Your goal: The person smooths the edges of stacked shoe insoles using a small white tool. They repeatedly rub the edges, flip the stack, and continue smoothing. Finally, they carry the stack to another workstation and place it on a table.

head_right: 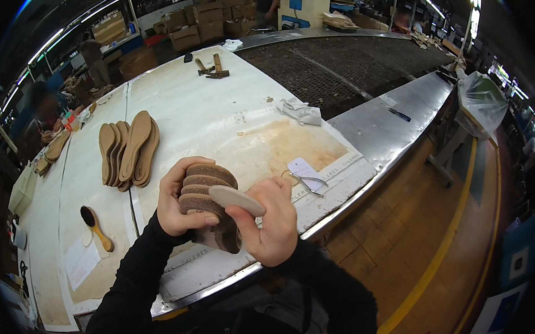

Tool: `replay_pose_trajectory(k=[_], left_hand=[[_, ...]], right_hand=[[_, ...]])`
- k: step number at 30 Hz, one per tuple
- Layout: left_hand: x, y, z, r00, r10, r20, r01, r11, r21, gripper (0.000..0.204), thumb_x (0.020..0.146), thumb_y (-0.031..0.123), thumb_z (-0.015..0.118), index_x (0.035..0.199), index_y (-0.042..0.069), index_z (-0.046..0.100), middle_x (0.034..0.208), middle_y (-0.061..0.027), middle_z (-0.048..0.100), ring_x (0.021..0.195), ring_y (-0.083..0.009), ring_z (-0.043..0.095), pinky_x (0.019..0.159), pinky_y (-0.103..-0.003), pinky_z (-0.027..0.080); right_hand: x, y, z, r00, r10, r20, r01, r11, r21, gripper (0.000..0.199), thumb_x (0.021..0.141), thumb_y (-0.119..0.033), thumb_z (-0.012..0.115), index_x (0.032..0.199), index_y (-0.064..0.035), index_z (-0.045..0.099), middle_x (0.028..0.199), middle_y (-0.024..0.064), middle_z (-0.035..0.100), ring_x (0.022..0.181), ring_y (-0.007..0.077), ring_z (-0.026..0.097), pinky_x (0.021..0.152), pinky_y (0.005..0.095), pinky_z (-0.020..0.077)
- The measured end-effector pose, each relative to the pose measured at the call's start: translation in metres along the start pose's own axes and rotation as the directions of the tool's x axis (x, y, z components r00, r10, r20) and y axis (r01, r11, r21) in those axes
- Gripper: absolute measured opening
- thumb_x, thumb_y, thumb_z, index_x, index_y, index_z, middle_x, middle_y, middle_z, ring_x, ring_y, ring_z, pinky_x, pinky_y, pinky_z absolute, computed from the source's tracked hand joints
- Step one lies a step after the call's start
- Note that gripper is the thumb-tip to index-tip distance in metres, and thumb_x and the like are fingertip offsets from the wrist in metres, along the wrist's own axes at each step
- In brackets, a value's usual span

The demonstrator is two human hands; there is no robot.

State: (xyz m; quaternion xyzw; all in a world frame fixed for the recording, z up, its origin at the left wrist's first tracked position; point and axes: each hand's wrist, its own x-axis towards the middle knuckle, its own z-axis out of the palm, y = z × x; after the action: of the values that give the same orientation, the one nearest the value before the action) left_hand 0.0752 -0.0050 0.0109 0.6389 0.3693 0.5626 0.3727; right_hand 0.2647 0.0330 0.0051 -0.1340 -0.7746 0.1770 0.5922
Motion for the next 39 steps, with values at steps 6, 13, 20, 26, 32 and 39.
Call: replay_pose_trajectory(k=[6,13,20,26,32,39], left_hand=[[-0.001,-0.002,-0.005,0.997,0.000,-0.075,-0.001,1.000,-0.016,0.077,0.061,0.015,0.087,0.126,-0.001,0.049,0.108,-0.0091,0.063,0.098,-0.0156,0.062,0.087,-0.029,0.049],[0.007,-0.013,-0.024,0.996,-0.013,-0.085,0.002,0.992,-0.123,0.081,0.058,0.018,0.087,0.126,-0.001,0.049,0.106,-0.0079,0.064,0.095,-0.0146,0.062,0.086,-0.028,0.049],[0.002,-0.007,-0.015,1.000,0.006,-0.017,-0.007,0.999,-0.050,0.082,0.057,0.019,0.088,0.126,-0.001,0.049,0.107,-0.0088,0.063,0.097,-0.0161,0.062,0.087,-0.030,0.049],[0.003,-0.013,-0.023,0.995,-0.034,-0.092,0.022,0.992,-0.125,0.082,0.057,0.018,0.088,0.127,-0.001,0.048,0.107,-0.0089,0.063,0.096,-0.0157,0.063,0.087,-0.029,0.049],[0.001,-0.014,-0.023,0.998,-0.023,-0.067,0.016,0.995,-0.103,0.083,0.057,0.019,0.088,0.126,-0.001,0.048,0.107,-0.0088,0.063,0.097,-0.0152,0.062,0.086,-0.029,0.050],[0.001,-0.012,-0.020,0.999,-0.011,-0.052,0.008,0.998,-0.064,0.082,0.057,0.019,0.088,0.126,0.000,0.048,0.107,-0.0093,0.063,0.098,-0.0152,0.062,0.085,-0.028,0.049]], right_hand=[[-0.047,0.006,0.035,0.930,0.279,-0.240,-0.244,0.956,0.165,0.010,0.082,-0.005,0.069,0.087,-0.0001,0.062,0.075,0.0096,0.056,0.067,0.0284,0.050,0.071,0.0363,0.0368],[-0.079,0.026,0.028,0.930,0.332,-0.160,-0.334,0.942,0.015,0.010,0.080,-0.005,0.070,0.083,-0.0014,0.061,0.074,0.0092,0.057,0.068,0.0292,0.052,0.070,0.0379,0.0378],[0.017,0.002,0.013,0.998,-0.023,-0.067,0.017,0.997,-0.080,0.009,0.080,-0.006,0.069,0.084,-0.0029,0.061,0.077,0.0065,0.060,0.071,0.0251,0.055,0.074,0.0367,0.0359],[-0.023,0.026,0.031,0.991,0.069,-0.118,-0.083,0.990,-0.115,0.010,0.080,-0.006,0.069,0.085,-0.0033,0.061,0.076,0.0065,0.059,0.069,0.0265,0.053,0.076,0.0366,0.0343],[-0.016,0.020,0.025,0.971,0.124,-0.202,-0.136,0.990,-0.047,0.011,0.080,-0.004,0.069,0.088,-0.0029,0.062,0.077,0.0069,0.060,0.069,0.0269,0.053,0.076,0.0370,0.0349],[-0.001,0.012,0.037,0.982,-0.012,-0.189,0.007,1.000,-0.028,0.009,0.081,-0.003,0.067,0.088,-0.0032,0.061,0.074,0.0053,0.057,0.069,0.0250,0.054,0.073,0.0372,0.0348]])
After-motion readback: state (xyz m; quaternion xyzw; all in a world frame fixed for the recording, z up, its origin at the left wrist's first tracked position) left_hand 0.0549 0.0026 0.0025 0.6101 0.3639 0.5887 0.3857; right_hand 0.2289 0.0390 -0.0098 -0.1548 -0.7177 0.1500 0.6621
